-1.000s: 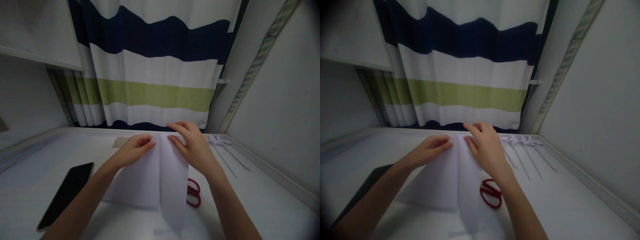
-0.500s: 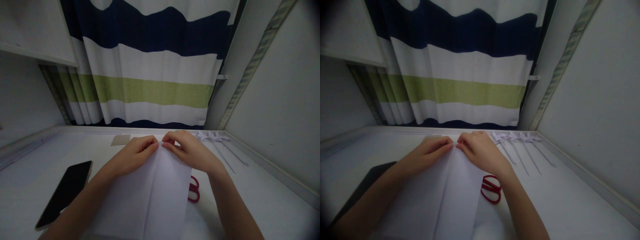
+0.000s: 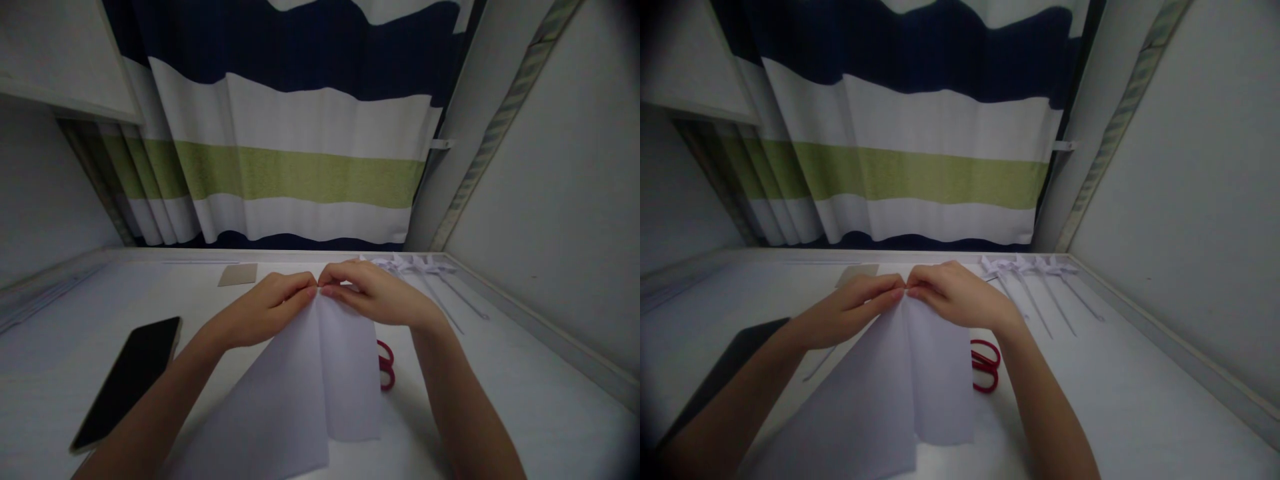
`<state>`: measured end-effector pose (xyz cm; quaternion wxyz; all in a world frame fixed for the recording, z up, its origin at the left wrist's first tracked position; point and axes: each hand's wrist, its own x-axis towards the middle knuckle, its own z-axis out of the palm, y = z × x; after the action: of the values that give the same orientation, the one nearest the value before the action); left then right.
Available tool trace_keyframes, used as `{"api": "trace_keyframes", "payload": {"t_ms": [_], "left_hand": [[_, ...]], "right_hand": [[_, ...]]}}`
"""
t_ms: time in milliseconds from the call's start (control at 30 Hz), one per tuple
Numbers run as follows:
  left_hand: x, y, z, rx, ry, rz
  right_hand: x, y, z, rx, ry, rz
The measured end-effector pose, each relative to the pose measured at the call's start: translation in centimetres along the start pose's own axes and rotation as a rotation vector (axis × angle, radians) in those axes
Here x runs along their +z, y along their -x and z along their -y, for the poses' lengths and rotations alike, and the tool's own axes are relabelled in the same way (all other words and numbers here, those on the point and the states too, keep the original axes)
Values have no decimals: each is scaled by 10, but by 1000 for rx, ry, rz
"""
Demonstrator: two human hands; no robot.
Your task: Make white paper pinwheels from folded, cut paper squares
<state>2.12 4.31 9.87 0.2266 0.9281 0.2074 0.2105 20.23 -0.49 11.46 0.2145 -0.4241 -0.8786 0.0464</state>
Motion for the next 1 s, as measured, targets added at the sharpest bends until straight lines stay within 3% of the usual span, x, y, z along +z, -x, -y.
{"api": "trace_keyframes", "payload": {"t_ms": [267,733,1000], "left_hand": [[0,-4,4,8,41,3],[4,-9,10,-12,-8,-80],[9,-13,16,-110,165,-151]], "right_hand": [[5,-3,-11,22,-242,-26],[16,-9,-14,97,-189,-100],[19,-12,-16,132,-276,-151]]}}
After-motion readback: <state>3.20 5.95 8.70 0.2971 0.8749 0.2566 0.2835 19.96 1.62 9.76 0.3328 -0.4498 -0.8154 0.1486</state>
